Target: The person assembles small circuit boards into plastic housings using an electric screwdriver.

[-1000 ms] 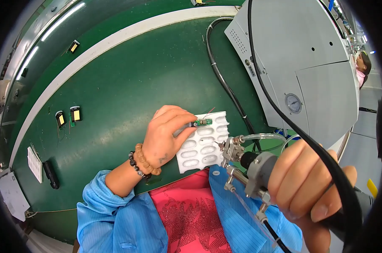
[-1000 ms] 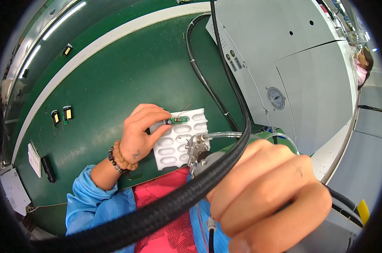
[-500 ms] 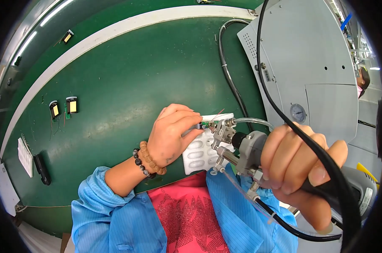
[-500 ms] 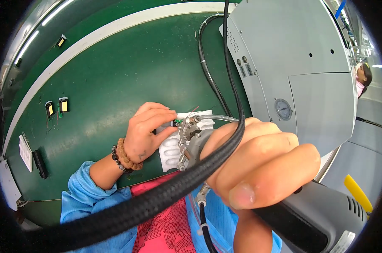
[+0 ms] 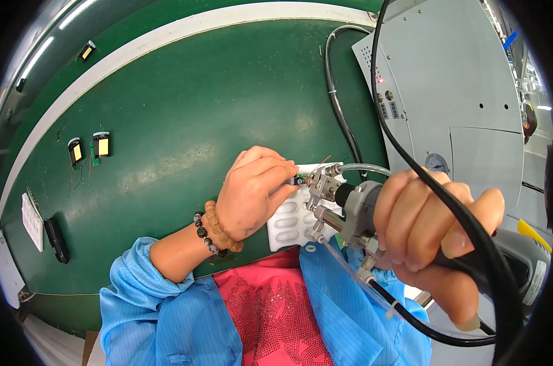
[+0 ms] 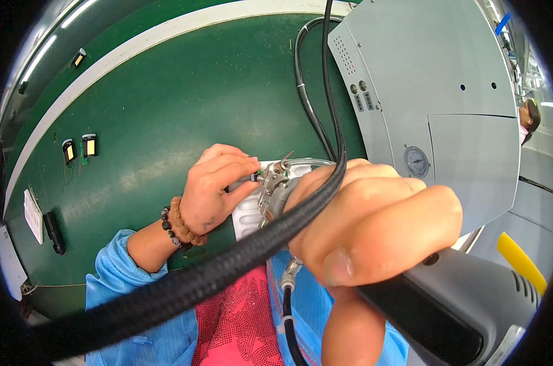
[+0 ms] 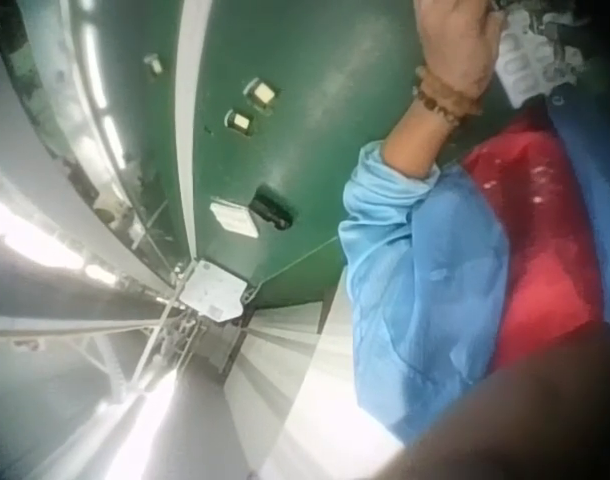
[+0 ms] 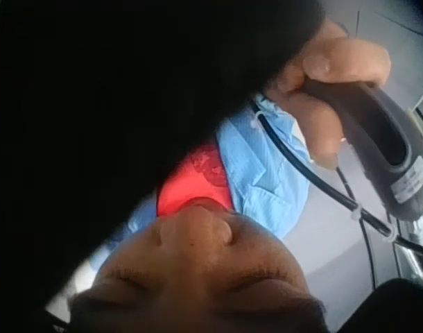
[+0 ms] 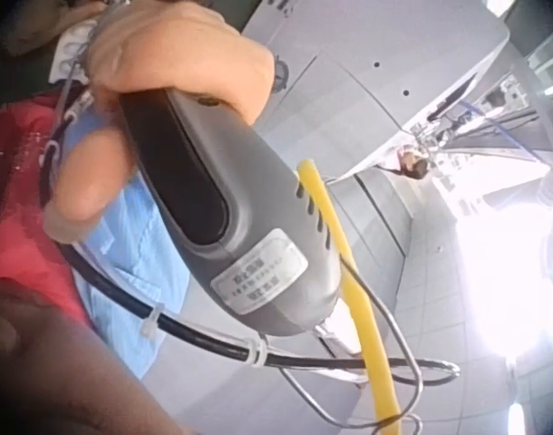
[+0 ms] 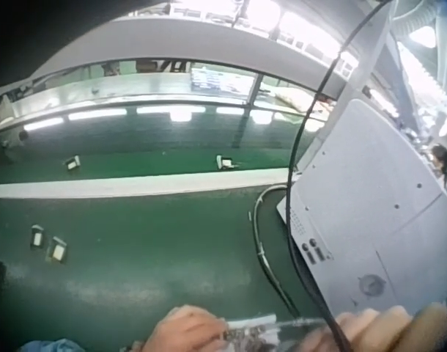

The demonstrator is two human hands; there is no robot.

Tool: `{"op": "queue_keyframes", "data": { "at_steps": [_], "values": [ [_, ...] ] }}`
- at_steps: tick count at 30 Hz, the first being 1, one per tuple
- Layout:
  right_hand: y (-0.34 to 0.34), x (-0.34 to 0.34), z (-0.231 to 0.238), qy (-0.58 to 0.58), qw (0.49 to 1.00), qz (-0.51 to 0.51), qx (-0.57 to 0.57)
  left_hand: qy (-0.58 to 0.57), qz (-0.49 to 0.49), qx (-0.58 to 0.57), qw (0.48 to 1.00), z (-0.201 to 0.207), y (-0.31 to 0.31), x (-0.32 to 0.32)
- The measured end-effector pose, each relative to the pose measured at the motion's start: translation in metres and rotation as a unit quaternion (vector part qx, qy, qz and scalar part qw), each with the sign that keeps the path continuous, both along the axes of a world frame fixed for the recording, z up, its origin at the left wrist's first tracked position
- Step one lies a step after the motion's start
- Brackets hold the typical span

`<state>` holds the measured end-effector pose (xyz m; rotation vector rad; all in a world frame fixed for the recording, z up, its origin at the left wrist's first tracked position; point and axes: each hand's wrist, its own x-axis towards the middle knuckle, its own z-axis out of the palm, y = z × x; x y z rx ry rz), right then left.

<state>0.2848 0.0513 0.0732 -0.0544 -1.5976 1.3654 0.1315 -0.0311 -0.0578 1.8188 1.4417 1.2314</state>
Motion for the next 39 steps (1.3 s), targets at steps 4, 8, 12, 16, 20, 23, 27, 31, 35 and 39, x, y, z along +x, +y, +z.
{"op": "queue_keyframes", "data": {
  "at_steps": [4, 8, 12, 16, 20, 23, 27, 31, 35, 39],
  "values": [
    [-0.003, -0.009, -0.002, -0.003, 1.000, -0.014, -0.021, -0.008, 0.004, 0.002, 1.000, -0.002, 0.000, 0.000],
    [-0.010, -0.017, -0.002, 0.048, 0.995, -0.049, -0.068, -0.005, 0.005, 0.009, 1.000, 0.001, 0.001, 0.002],
    [0.006, 0.017, 0.018, 0.020, 0.999, 0.024, 0.013, -0.009, -0.001, 0.019, 1.000, -0.002, 0.000, 0.002],
    [-0.014, 0.045, 0.045, 0.069, 0.996, -0.050, 0.012, -0.014, 0.024, -0.026, 0.999, -0.002, -0.005, 0.002],
    [-0.032, 0.051, 0.052, 0.061, 0.994, -0.086, -0.011, -0.072, 0.038, -0.009, 0.997, 0.015, 0.003, -0.005],
    [-0.033, 0.053, 0.040, 0.047, 0.995, -0.081, -0.029, -0.028, 0.051, -0.107, 0.993, 0.032, 0.005, -0.033],
    [-0.038, 0.052, 0.043, 0.037, 0.997, -0.064, -0.012, -0.031, 0.094, -0.139, 0.985, 0.052, 0.037, -0.079],
    [-0.038, 0.053, 0.038, 0.059, 0.997, -0.029, -0.033, 0.272, 0.338, 0.037, 0.900, 0.056, 0.100, -0.158],
    [-0.040, 0.050, 0.042, 0.078, 0.996, -0.040, -0.014, 0.295, 0.286, 0.056, 0.910, 0.042, 0.144, -0.171],
    [-0.037, 0.049, 0.047, 0.048, 0.998, -0.027, 0.011, 0.322, 0.123, 0.044, 0.938, 0.009, 0.200, -0.171]
  ]
}}
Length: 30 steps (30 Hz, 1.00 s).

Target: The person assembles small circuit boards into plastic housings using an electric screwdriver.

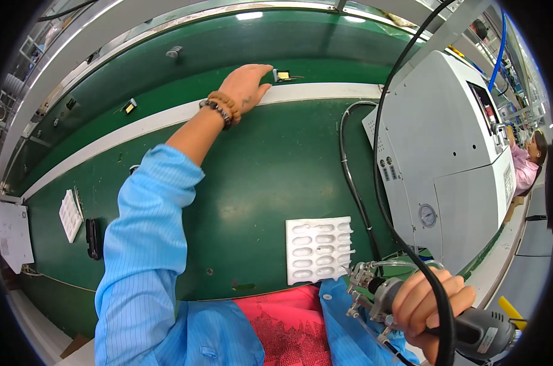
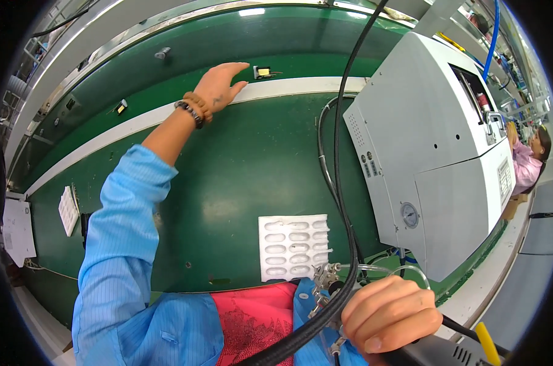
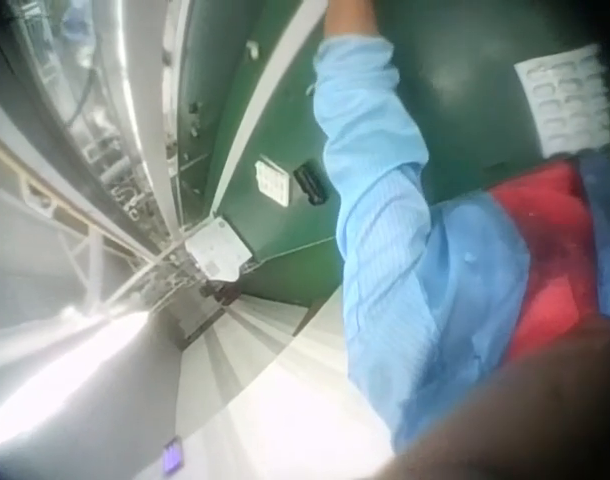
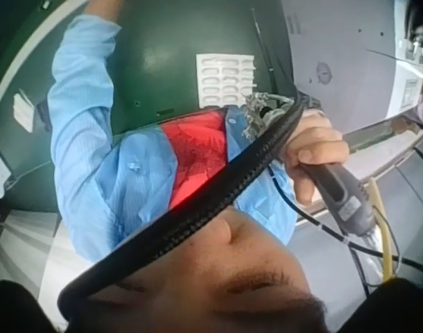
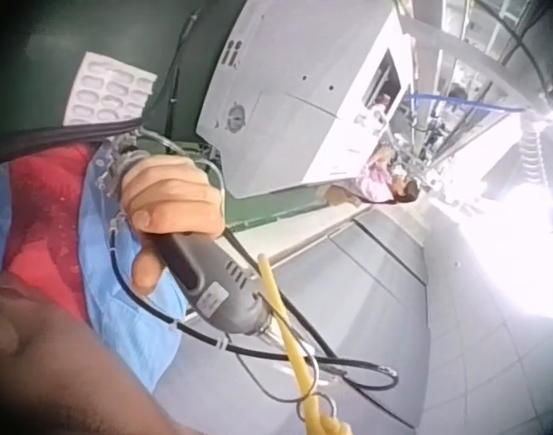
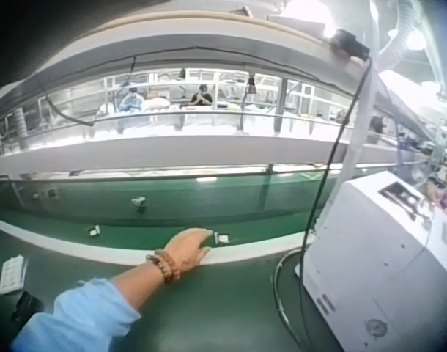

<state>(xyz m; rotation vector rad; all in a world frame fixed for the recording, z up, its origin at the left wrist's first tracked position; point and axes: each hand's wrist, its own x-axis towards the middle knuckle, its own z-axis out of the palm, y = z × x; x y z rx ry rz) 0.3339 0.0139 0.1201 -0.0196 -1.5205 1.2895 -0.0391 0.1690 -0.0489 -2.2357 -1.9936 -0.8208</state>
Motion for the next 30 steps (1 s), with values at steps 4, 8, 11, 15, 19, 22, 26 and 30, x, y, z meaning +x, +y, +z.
{"op": "queue_keyframes", "data": {
  "at_steps": [4, 8, 11, 15, 19, 22, 26, 30],
  "values": [
    [0.002, 0.014, -0.001, -0.028, 0.999, 0.008, -0.016, 0.016, 0.004, -0.121, 0.992, -0.011, 0.042, 0.006],
    [0.009, 0.026, -0.002, -0.059, 0.997, 0.015, -0.042, -0.006, 0.048, -0.045, 0.998, -0.015, 0.058, 0.000],
    [0.019, 0.017, -0.008, -0.015, 0.999, 0.036, -0.013, -0.100, 0.068, -0.029, 0.992, 0.006, 0.022, 0.014],
    [0.028, 0.029, -0.007, -0.036, 0.995, 0.088, -0.024, -0.147, -0.090, -0.045, 0.984, 0.042, -0.061, 0.094],
    [0.025, 0.019, -0.006, -0.010, 0.997, 0.038, -0.062, -0.201, -0.170, -0.064, 0.963, 0.053, -0.149, 0.143],
    [0.024, 0.015, -0.007, -0.017, 0.997, 0.050, -0.063, -0.237, -0.159, -0.078, 0.955, 0.043, -0.183, 0.159],
    [0.020, 0.011, -0.004, -0.020, 0.997, 0.032, -0.069, -0.259, -0.168, -0.086, 0.947, 0.021, -0.199, 0.177],
    [0.029, 0.003, -0.025, -0.022, 1.000, 0.017, -0.003, -0.268, -0.130, -0.052, 0.953, 0.003, -0.205, 0.185]
  ]
}}
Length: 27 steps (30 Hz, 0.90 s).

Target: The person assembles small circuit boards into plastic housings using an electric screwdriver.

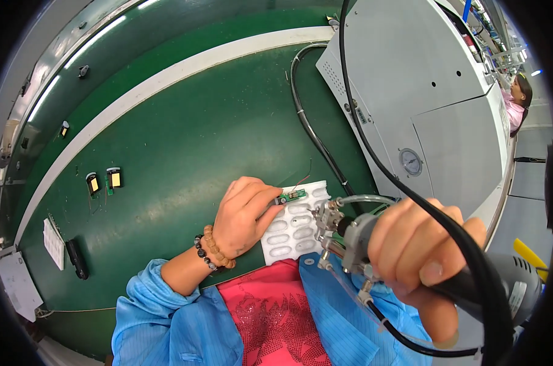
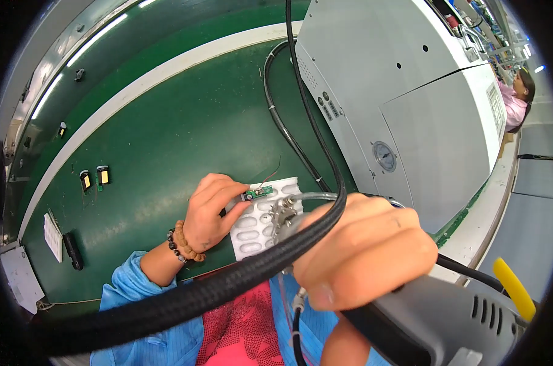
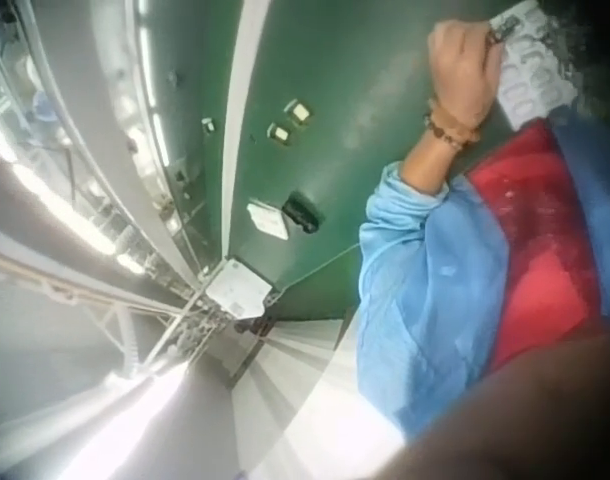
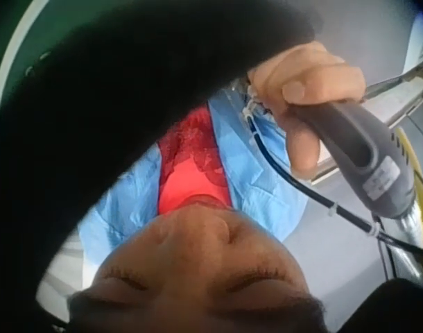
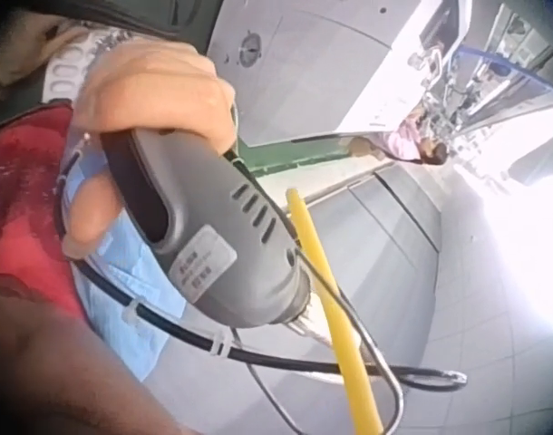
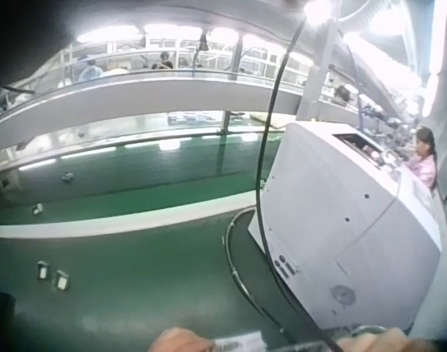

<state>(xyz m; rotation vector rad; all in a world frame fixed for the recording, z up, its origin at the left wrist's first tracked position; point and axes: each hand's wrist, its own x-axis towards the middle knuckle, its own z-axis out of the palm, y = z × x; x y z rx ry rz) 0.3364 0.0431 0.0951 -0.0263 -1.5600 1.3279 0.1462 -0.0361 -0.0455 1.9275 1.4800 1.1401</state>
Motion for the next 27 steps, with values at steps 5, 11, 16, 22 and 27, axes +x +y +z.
{"op": "queue_keyframes", "data": {
  "at_steps": [5, 11, 16, 22, 27],
  "values": [
    [0.008, -0.015, -0.013, 0.011, 1.000, -0.013, -0.023, -0.038, 0.005, -0.005, 0.999, -0.005, 0.005, 0.000],
    [0.010, -0.033, -0.015, 0.031, 0.999, -0.011, -0.020, -0.046, 0.002, 0.007, 0.999, -0.007, 0.006, 0.001],
    [0.012, -0.040, -0.020, 0.023, 0.999, -0.009, -0.028, -0.057, -0.003, 0.004, 0.998, -0.008, 0.007, -0.001],
    [0.019, -0.048, -0.018, 0.011, 0.999, -0.003, -0.051, -0.071, 0.002, -0.023, 0.997, -0.007, 0.003, -0.004],
    [0.019, -0.045, -0.017, 0.003, 0.999, -0.012, -0.048, -0.076, 0.002, -0.024, 0.997, -0.007, 0.006, -0.002]
  ]
}}
